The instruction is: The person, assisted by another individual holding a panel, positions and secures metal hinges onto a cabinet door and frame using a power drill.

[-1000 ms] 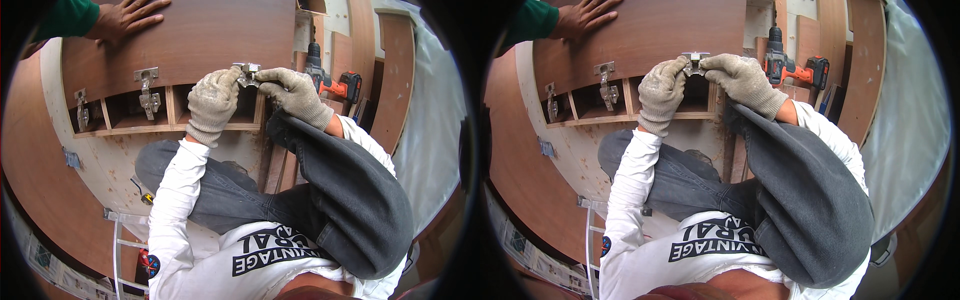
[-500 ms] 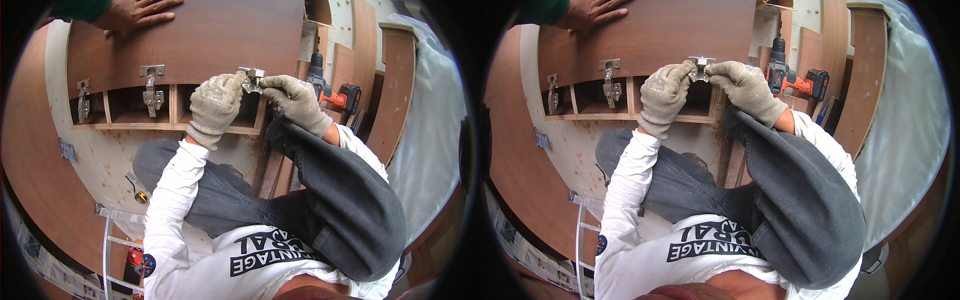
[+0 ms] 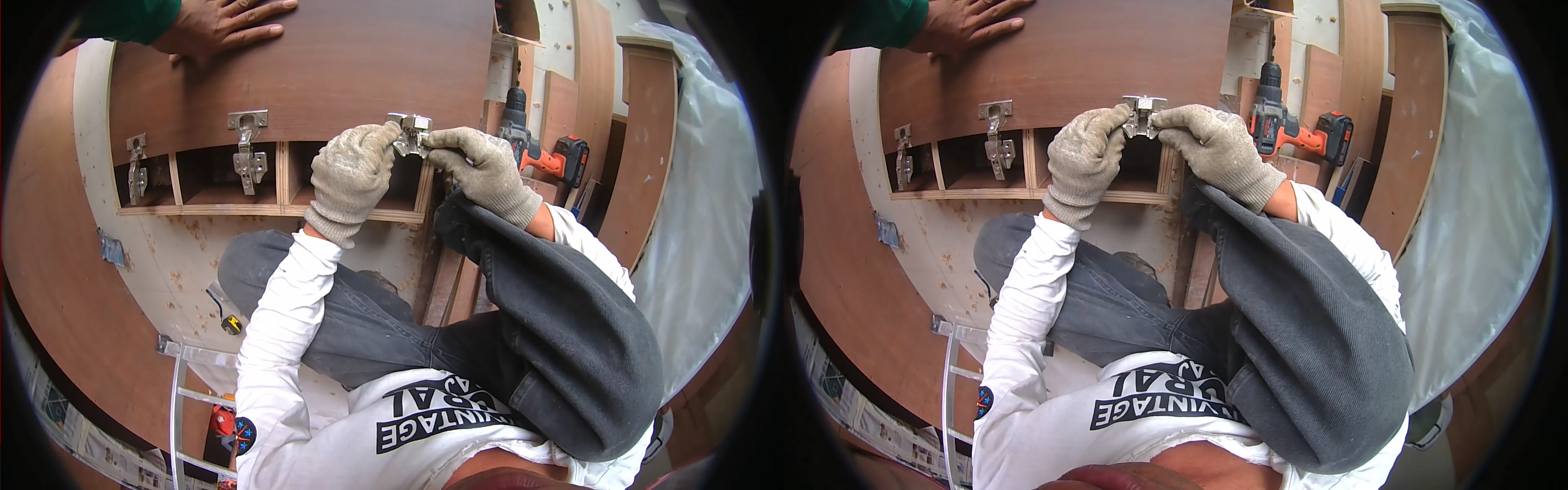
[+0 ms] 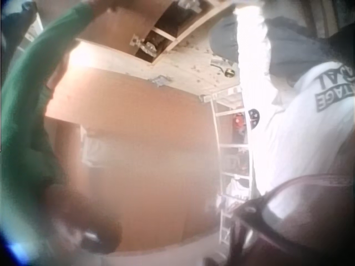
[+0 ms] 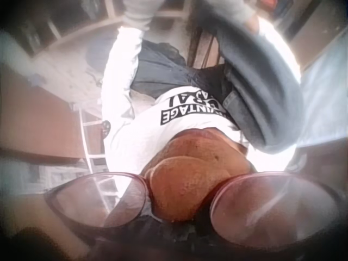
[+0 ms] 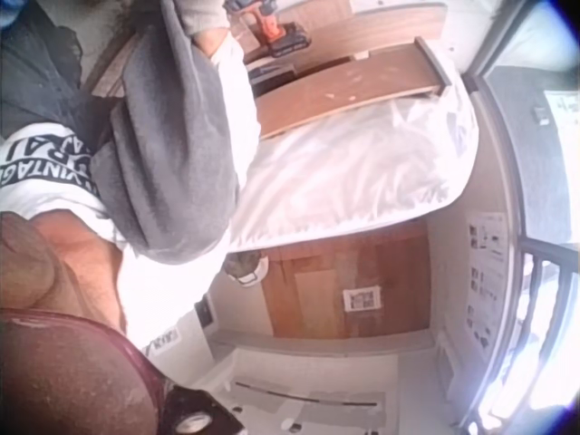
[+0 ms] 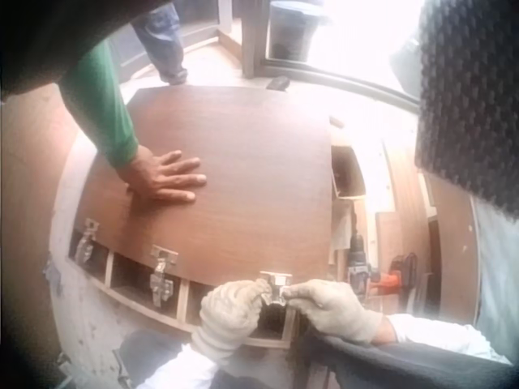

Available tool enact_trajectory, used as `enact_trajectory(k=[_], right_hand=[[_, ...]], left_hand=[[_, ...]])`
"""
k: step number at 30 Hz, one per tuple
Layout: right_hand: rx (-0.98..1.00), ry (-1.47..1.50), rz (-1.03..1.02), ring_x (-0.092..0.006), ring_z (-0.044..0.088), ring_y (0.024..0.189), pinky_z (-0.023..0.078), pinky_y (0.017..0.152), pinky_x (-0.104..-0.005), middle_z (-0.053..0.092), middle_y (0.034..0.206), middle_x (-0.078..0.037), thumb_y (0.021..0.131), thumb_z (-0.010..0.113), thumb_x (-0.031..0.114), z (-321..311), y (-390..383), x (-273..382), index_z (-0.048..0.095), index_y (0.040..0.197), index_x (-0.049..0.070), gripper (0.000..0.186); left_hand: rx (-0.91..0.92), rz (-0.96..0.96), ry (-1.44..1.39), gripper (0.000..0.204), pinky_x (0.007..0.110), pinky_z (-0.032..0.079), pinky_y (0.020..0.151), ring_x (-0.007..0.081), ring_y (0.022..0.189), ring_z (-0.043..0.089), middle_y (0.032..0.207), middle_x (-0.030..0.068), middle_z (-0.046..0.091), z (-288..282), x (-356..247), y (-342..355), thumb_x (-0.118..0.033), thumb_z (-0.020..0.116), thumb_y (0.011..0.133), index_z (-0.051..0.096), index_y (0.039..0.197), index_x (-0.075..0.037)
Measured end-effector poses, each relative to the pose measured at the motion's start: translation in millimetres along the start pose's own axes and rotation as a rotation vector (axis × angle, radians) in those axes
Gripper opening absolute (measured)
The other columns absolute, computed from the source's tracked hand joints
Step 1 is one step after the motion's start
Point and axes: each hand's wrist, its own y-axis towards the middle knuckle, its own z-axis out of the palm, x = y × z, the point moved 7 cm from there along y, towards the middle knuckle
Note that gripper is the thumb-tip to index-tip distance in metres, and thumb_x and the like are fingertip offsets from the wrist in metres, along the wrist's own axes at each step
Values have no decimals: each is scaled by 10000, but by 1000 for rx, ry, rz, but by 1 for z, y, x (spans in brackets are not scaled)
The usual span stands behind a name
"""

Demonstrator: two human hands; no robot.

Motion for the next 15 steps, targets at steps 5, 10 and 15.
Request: enact_trajectory(k=[5, 10, 15], right_hand=[[-35, -13, 60, -266, 759, 890, 605, 783, -361, 762, 960, -130, 919, 764, 131, 0, 2, -5, 713, 1100, 47, 206], [-71, -8, 16, -258, 760, 872, 603, 768, -351, 759, 949, -148, 922, 761, 118, 1, 4, -8, 713, 1085, 41, 187], [-36, 77, 82, -190, 747, 825, 593, 736, -310, 758, 916, -135, 940, 744, 107, 1, 1, -8, 708, 1084, 13, 176]], left_hand=[[18, -130, -91, 286, 369, 597, 718, 276, 809, 729, 931, 110, 739, 3, 7, 4, -16, 743, 835, 726, 1116, -64], [67, -132, -104, 210, 324, 571, 663, 208, 732, 717, 897, 107, 738, -1, 9, 12, -21, 738, 884, 736, 1092, -51], [324, -516, -467, 189, 258, 518, 615, 110, 689, 648, 794, 43, 704, 7, 23, -2, -111, 775, 880, 736, 1035, -11]])
